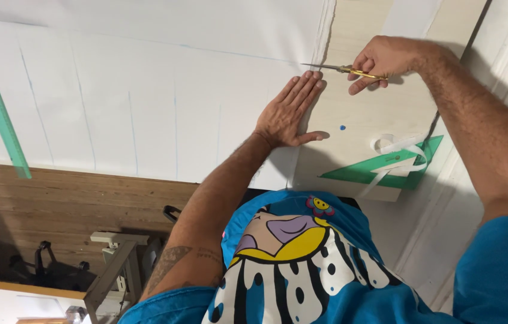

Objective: Cutting along marked lines on a large sheet of material using scissors on a workbench

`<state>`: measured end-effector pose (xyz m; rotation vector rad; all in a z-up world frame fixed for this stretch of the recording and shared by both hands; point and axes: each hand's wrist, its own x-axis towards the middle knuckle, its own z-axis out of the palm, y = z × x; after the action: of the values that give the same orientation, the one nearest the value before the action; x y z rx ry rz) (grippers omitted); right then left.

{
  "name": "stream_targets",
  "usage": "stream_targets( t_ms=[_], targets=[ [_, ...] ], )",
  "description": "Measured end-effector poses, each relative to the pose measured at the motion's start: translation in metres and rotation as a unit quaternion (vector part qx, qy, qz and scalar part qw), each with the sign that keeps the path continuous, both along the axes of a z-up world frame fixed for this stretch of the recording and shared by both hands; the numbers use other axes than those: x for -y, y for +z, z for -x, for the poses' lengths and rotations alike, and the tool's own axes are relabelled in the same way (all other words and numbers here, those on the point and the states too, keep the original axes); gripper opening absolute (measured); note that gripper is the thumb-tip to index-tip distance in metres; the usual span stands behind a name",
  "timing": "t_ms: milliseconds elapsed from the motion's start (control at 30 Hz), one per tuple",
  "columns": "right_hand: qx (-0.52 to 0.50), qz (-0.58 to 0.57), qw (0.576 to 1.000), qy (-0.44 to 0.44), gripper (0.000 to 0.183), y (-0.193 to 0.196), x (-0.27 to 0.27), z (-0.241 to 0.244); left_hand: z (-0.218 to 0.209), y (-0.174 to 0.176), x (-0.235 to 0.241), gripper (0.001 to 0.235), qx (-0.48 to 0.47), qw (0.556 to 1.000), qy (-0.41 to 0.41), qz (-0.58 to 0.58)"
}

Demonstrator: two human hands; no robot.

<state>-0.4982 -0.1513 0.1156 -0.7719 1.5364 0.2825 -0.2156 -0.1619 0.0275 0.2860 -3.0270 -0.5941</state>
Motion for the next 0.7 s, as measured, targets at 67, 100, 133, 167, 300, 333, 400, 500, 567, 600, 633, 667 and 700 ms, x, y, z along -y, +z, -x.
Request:
stream_targets(
  t_ms=[67,100,133,167,300,333,400,500,567,600,633,667,700],
  targets=[
    [0.005,0.007,1.0,-0.008,0.047,-0.005,0.001,-0.001,0.0,-0.002,0.001,0.114,-0.009,1.0,0.001,0.0],
    [0.011,0.012,1.0,-0.014,0.047,-0.007,-0.001,-0.002,-0.001,-0.002,-0.001,0.114,-0.016,1.0,0.003,-0.002],
    [0.011,0.009,1.0,-0.014,0.047,-0.007,-0.004,-0.002,0.0,-0.003,-0.004,0.114,-0.017,1.0,0.003,-0.005],
    [0.015,0.009,1.0,-0.021,0.047,-0.009,-0.002,-0.002,0.0,-0.005,-0.003,0.114,-0.014,1.0,0.001,-0.007],
    [0.002,0.006,1.0,-0.008,0.051,-0.005,0.003,-0.005,0.0,-0.003,-0.001,0.115,0.012,1.0,-0.007,0.01],
    [0.003,0.005,1.0,-0.009,0.051,-0.007,0.002,-0.004,0.0,-0.004,-0.001,0.115,0.012,1.0,-0.009,0.009],
    [-0.003,0.016,1.0,0.003,0.052,-0.011,0.002,-0.003,0.0,-0.008,-0.002,0.115,-0.008,1.0,0.0,-0.006],
    [-0.013,0.001,1.0,-0.008,0.054,0.001,0.006,-0.009,-0.001,-0.008,-0.002,0.116,-0.013,1.0,-0.002,-0.009],
    [-0.006,0.003,1.0,-0.019,0.051,-0.001,0.004,-0.009,-0.001,-0.009,-0.001,0.115,-0.01,1.0,-0.002,-0.009],
    [0.002,0.005,0.999,-0.032,0.048,-0.001,0.003,-0.008,0.0,-0.009,-0.002,0.115,-0.006,1.0,-0.003,-0.009],
    [0.001,0.005,0.999,-0.032,0.048,-0.002,0.003,-0.008,0.0,-0.008,-0.002,0.115,-0.007,1.0,-0.002,-0.009],
    [-0.001,0.005,1.0,-0.022,0.047,-0.002,0.003,-0.007,0.0,-0.007,-0.001,0.115,-0.001,1.0,-0.003,-0.005],
    [-0.002,0.005,1.0,-0.013,0.047,-0.003,0.003,-0.008,0.0,-0.006,-0.001,0.115,0.006,1.0,-0.004,-0.001]
  ],
)
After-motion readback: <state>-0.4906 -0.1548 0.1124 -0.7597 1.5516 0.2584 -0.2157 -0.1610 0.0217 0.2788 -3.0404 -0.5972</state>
